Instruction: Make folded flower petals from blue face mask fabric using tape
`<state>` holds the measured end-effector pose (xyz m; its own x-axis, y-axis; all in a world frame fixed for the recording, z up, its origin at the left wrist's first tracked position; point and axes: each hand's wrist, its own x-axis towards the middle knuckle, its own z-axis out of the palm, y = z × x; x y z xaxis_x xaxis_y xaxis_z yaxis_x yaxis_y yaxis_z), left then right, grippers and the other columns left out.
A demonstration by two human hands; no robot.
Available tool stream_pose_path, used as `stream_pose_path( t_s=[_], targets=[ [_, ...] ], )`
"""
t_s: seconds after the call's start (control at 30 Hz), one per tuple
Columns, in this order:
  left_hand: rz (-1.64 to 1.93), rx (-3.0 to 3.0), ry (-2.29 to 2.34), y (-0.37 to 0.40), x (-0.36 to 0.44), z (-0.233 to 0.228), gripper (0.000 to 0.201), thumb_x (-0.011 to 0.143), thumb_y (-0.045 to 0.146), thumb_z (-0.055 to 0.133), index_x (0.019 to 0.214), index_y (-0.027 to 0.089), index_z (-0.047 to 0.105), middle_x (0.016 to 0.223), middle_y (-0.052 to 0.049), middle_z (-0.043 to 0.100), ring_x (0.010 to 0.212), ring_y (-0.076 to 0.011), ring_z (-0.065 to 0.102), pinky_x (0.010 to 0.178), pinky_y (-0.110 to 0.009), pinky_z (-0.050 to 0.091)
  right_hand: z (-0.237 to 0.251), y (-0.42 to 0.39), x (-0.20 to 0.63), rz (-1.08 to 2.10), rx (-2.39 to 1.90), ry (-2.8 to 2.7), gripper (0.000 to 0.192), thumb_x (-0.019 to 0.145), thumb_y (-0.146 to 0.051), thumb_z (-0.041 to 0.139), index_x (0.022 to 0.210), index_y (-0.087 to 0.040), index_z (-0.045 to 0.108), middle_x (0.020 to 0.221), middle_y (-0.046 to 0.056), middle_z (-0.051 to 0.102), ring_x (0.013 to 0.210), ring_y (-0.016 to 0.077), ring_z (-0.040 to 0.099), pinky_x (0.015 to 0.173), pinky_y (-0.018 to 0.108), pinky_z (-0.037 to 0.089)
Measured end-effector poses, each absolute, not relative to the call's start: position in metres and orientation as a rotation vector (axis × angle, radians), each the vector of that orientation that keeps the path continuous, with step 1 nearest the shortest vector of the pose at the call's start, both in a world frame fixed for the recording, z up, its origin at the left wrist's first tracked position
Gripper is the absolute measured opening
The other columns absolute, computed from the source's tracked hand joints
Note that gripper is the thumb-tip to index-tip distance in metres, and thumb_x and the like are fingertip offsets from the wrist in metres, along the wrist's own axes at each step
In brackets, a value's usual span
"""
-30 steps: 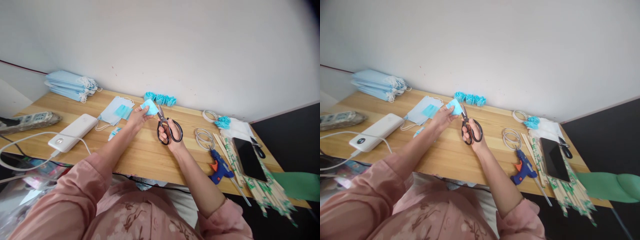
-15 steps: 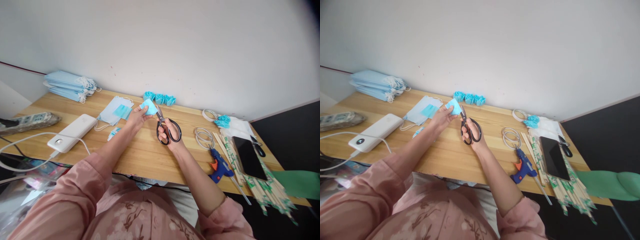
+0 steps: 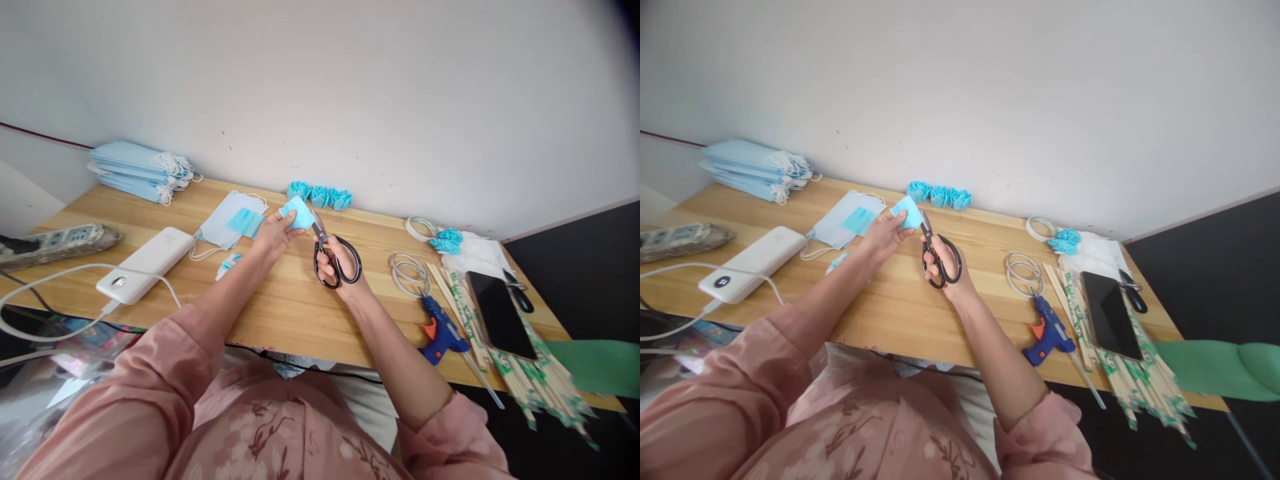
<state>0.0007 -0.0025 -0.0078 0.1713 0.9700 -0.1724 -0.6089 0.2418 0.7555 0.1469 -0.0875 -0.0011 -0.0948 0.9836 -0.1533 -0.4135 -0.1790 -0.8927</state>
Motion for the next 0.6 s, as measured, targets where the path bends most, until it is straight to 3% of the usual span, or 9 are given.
stream_pose_path(
  t_s=[0.33,0.6],
  targets=[
    [1.208,0.586,0.762,-0.0052,0.0011,-0.0023,0.006,0.089,0.011,0.063,0.086,0.012,0.068,0.076,-0.002,0.074,0.064,-0.0080,0.066,0.070,-0.019,0.057,-0.0004,-0.0870,0.1468,1.544,-0.976,-0.850,0.053,0.070,-0.062,0.075,0.097,-0.016,0.067,0.052,-0.010,0.046,0.036,0.0019,0.034,0.038,0.017,0.047],
    [1.163,0.596,0.714,-0.0033,0.0012,0.0025,0.007,0.083,0.014,0.072,0.087,0.011,0.068,0.079,-0.002,0.074,0.066,-0.0087,0.068,0.065,-0.018,0.057,-0.0025,-0.0866,0.1509,1.516,-0.944,-0.875,0.054,0.074,-0.062,0.072,0.100,-0.015,0.066,0.052,-0.011,0.046,0.036,0.0023,0.034,0.041,0.018,0.051]
  ],
)
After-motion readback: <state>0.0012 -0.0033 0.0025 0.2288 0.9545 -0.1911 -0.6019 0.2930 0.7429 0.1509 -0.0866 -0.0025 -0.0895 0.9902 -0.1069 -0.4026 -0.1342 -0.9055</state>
